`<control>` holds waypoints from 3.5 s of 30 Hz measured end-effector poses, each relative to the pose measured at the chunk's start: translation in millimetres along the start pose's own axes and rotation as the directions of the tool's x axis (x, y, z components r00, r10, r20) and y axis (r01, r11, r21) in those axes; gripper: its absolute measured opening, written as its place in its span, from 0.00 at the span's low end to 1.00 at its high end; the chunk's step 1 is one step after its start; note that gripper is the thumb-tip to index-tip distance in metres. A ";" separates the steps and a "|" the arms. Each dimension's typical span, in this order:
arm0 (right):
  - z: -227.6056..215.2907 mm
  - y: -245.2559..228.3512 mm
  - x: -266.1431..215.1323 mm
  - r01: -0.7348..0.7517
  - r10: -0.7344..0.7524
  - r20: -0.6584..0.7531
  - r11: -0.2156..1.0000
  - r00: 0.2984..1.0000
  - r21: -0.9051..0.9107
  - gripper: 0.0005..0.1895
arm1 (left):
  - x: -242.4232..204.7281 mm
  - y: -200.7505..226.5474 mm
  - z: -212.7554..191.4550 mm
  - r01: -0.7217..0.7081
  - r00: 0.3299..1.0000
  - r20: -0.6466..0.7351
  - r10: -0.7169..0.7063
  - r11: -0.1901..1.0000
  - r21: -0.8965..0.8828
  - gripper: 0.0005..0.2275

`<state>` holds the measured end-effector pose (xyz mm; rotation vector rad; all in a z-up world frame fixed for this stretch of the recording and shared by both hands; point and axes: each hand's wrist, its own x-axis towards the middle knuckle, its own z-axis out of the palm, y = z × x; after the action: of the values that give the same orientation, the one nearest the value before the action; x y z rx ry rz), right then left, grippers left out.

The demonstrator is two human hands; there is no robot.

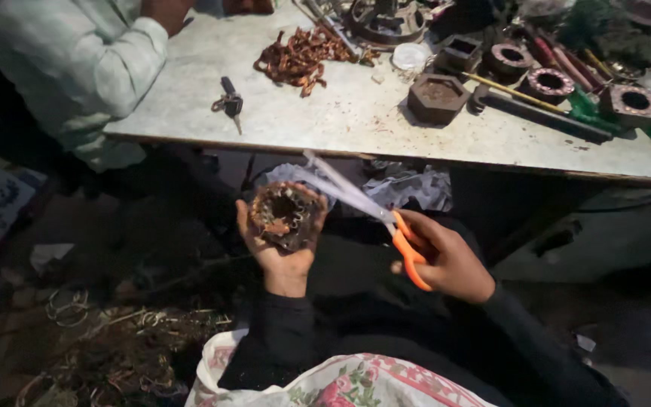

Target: The person uses orange-handled scissors to cut and remove copper wire from a metal stator core. They also use a wooden stick and a hammer to loosen and extract the wire. The removed copper pieces are placed on the table.

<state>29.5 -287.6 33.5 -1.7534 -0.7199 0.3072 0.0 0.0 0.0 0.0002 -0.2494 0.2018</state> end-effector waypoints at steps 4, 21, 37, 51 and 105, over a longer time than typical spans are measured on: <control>8.9 -23.4 -4.7 0.133 -0.159 -0.024 0.891 0.987 -0.434 0.43 | -8.3 -3.2 14.5 -0.039 0.999 -0.018 0.040 0.998 0.049 0.28; 7.8 -24.7 -18.2 0.000 -0.050 -0.071 0.824 0.996 -0.567 0.42 | -10.4 -3.9 13.6 -0.068 0.997 0.043 0.056 0.935 0.347 0.36; 25.1 21.9 -23.5 -0.515 0.166 0.638 0.751 0.752 0.412 0.37 | -8.1 -1.8 12.2 0.314 0.909 0.267 -0.320 0.947 0.069 0.35; 49.0 -1.0 -29.8 -0.501 -0.164 0.604 0.415 0.780 0.760 0.41 | -10.8 -10.2 20.4 -0.516 0.855 0.149 0.496 0.788 0.337 0.32; 81.0 17.3 -46.3 -0.639 -0.467 0.616 0.131 0.634 0.758 0.52 | -43.4 -46.2 28.7 -0.573 0.819 0.457 0.346 0.503 0.647 0.43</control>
<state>-45.5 -255.5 -14.9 -0.1235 -0.6563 1.4172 -39.0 -54.6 18.3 0.8470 -0.4235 0.8644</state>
